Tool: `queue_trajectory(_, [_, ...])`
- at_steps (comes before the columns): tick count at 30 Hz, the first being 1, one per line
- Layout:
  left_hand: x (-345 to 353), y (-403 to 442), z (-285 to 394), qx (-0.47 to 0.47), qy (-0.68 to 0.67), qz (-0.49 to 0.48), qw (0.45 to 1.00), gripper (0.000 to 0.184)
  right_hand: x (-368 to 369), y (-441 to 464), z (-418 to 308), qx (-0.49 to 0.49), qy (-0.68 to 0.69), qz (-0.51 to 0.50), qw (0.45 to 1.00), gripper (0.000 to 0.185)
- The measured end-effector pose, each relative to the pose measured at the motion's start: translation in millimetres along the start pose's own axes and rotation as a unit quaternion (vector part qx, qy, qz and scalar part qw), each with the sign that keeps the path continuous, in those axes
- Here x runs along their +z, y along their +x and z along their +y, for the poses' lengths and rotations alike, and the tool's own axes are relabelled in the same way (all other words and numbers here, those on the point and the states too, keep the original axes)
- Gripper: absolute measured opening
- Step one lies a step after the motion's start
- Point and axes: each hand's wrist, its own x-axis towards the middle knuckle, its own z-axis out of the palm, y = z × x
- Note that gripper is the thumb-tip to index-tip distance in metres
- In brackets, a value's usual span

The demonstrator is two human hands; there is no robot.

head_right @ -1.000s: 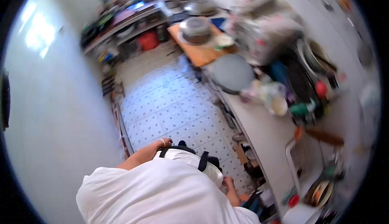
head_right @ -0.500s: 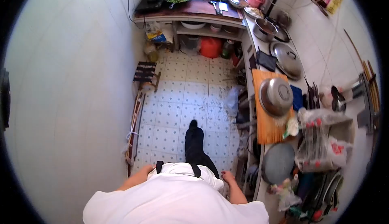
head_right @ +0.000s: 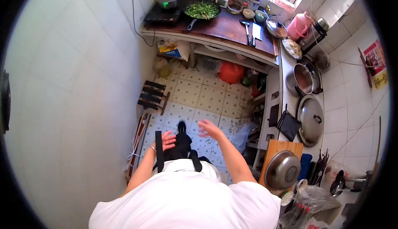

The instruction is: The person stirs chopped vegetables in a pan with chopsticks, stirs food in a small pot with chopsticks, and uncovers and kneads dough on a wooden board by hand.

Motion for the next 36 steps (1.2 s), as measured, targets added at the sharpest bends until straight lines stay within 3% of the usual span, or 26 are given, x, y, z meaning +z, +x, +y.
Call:
queue_trajectory(3, [-18, 71, 50, 0.052, 0.032, 0.094, 0.994, 0.051, -1, 52, -111, -0.092, -0.074, 0.021, 0.993, 0.047])
queue_trajectory(4, [-32, 97, 67, 0.043, 0.038, 0.124, 0.991, 0.043, -10, 66, -134, -0.087, -0.071, 0.024, 0.993, 0.047])
queue_trajectory(6, [-66, 148, 110, 0.031, 0.045, 0.15, 0.987, 0.035, -26, 89, -182, -0.136, -0.203, 0.074, 0.967, 0.046])
queue_trajectory(8, [-91, 195, 156, -0.043, 0.056, 0.204, 0.976, 0.018, -58, 110, -222, -0.141, -0.27, 0.12, 0.945, 0.045])
queue_trajectory(9, [-72, 202, 183, 0.025, 0.069, 0.31, 0.948, 0.014, -78, 118, -233, -0.149, -0.334, 0.16, 0.917, 0.044])
queue_trajectory(10, [-77, 233, 215, 0.028, 0.035, 0.304, 0.952, 0.014, -101, 131, -248, -0.215, -0.374, 0.21, 0.878, 0.044])
queue_trajectory(12, [-74, 260, 286, 0.083, 0.186, 0.325, 0.923, 0.022, -142, 156, -283, -0.304, -0.346, 0.267, 0.846, 0.044])
queue_trajectory(13, [-58, 285, 311, 0.18, 0.158, 0.373, 0.896, 0.029, -147, 152, -319, -0.348, -0.36, 0.291, 0.815, 0.044])
queue_trajectory(18, [75, 335, 462, 0.25, 0.284, 0.209, 0.902, 0.033, -160, 182, -476, -0.417, -0.388, 0.316, 0.759, 0.056])
queue_trajectory(20, [129, 350, 497, 0.285, 0.345, 0.179, 0.876, 0.034, -163, 209, -533, -0.419, -0.413, 0.302, 0.75, 0.058])
queue_trajectory(22, [161, 370, 517, 0.267, 0.343, 0.131, 0.891, 0.042, -170, 240, -573, -0.48, -0.544, 0.271, 0.633, 0.067])
queue_trajectory(23, [166, 387, 516, 0.26, 0.339, 0.142, 0.893, 0.042, -169, 251, -588, -0.48, -0.543, 0.258, 0.639, 0.067])
queue_trajectory(25, [177, 412, 521, 0.284, 0.364, 0.165, 0.871, 0.057, -169, 273, -615, -0.48, -0.673, 0.231, 0.513, 0.071])
queue_trajectory(26, [179, 421, 525, 0.28, 0.362, 0.168, 0.873, 0.057, -181, 298, -619, -0.521, -0.677, 0.216, 0.473, 0.057])
queue_trajectory(27, [187, 424, 528, 0.282, 0.385, 0.185, 0.859, 0.061, -189, 312, -629, -0.517, -0.679, 0.213, 0.476, 0.057])
queue_trajectory(29, [199, 430, 534, 0.274, 0.405, 0.196, 0.85, 0.065, -200, 333, -639, -0.525, -0.64, 0.059, 0.559, 0.038])
queue_trajectory(30, [198, 435, 537, 0.244, 0.416, 0.191, 0.855, 0.063, -195, 329, -652, -0.536, -0.598, 0.038, 0.595, 0.024])
queue_trajectory(31, [203, 434, 543, 0.215, 0.424, 0.186, 0.86, 0.061, -194, 330, -663, -0.528, -0.6, 0.036, 0.6, 0.024])
queue_trajectory(32, [208, 431, 548, 0.174, 0.334, 0.15, 0.914, 0.055, -194, 335, -674, -0.541, -0.567, 0.053, 0.619, 0.021])
queue_trajectory(36, [201, 431, 550, 0.168, 0.272, 0.101, 0.942, 0.049, -199, 346, -719, -0.525, -0.466, 0.135, 0.7, 0.01])
